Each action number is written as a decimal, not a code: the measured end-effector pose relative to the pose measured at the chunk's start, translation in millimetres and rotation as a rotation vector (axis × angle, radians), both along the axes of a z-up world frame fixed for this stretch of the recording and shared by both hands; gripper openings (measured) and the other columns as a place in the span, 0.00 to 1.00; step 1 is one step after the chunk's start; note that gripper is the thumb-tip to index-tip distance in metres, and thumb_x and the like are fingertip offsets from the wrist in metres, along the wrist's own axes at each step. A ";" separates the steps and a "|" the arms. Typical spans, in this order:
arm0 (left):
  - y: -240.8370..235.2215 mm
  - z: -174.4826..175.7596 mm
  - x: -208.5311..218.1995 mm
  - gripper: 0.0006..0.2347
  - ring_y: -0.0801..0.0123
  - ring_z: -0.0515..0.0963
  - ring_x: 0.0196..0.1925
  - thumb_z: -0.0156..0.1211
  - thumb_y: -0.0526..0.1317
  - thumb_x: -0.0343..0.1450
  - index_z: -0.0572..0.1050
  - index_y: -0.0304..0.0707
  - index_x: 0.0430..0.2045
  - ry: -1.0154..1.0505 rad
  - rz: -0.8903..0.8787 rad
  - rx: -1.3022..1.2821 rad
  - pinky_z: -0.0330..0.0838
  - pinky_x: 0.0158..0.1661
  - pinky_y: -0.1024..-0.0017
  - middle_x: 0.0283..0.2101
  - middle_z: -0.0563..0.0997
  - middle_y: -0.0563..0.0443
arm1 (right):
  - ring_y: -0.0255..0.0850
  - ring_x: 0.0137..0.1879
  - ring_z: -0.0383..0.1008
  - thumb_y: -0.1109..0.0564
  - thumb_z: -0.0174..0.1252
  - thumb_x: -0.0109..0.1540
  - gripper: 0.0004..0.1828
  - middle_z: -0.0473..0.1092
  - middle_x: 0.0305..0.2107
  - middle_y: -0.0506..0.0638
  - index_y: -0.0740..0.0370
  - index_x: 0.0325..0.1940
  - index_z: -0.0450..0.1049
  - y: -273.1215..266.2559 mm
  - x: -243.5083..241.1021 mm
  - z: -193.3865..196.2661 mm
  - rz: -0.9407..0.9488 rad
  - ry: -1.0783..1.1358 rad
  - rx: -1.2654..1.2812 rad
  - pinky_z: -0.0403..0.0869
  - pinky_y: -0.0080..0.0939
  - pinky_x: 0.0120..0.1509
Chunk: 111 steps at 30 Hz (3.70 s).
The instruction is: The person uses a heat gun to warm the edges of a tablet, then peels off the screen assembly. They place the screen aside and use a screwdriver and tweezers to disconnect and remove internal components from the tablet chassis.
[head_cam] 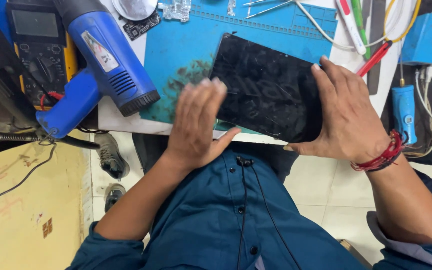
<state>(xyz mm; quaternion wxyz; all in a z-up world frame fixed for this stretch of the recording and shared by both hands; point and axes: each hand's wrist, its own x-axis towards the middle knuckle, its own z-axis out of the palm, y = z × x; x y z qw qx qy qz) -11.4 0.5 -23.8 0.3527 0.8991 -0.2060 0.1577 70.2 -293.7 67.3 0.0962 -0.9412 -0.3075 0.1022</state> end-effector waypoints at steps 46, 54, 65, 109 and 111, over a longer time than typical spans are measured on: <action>-126.3 -45.8 35.0 0.34 0.61 0.67 0.70 0.45 0.63 0.76 0.62 0.30 0.66 0.609 -0.306 -1.061 0.61 0.69 0.64 0.66 0.68 0.44 | 0.60 0.72 0.62 0.33 0.76 0.40 0.71 0.62 0.65 0.69 0.67 0.76 0.52 -28.2 9.1 -3.9 -0.155 0.388 0.325 0.60 0.51 0.74; -123.7 -31.6 54.0 0.49 0.59 0.50 0.83 0.48 0.73 0.70 0.44 0.33 0.77 0.702 -0.698 -1.465 0.43 0.80 0.59 0.80 0.51 0.42 | 0.62 0.76 0.60 0.34 0.75 0.42 0.71 0.58 0.70 0.69 0.67 0.78 0.50 -2.5 -9.7 -7.8 -0.195 0.256 0.542 0.60 0.52 0.78; -66.0 -14.3 60.6 0.60 0.57 0.43 0.81 0.70 0.71 0.57 0.34 0.43 0.74 0.902 -0.707 -1.534 0.42 0.77 0.50 0.79 0.39 0.45 | 0.65 0.76 0.59 0.32 0.75 0.41 0.72 0.57 0.70 0.71 0.70 0.77 0.49 45.1 -37.4 -4.9 -0.280 0.174 0.581 0.59 0.56 0.78; -29.3 -24.1 50.8 0.56 0.56 0.53 0.80 0.75 0.64 0.56 0.49 0.42 0.78 0.540 -0.619 -1.264 0.48 0.77 0.54 0.77 0.54 0.41 | 0.64 0.74 0.57 0.34 0.78 0.29 0.78 0.56 0.69 0.68 0.68 0.74 0.50 60.4 -42.2 -17.7 -0.241 0.268 0.481 0.59 0.58 0.75; -28.7 -22.5 50.3 0.56 0.56 0.53 0.80 0.76 0.63 0.56 0.49 0.42 0.78 0.555 -0.613 -1.283 0.49 0.77 0.54 0.78 0.53 0.42 | 0.63 0.74 0.57 0.34 0.77 0.29 0.78 0.56 0.69 0.68 0.68 0.74 0.51 61.1 -41.0 -16.0 -0.249 0.272 0.479 0.59 0.58 0.75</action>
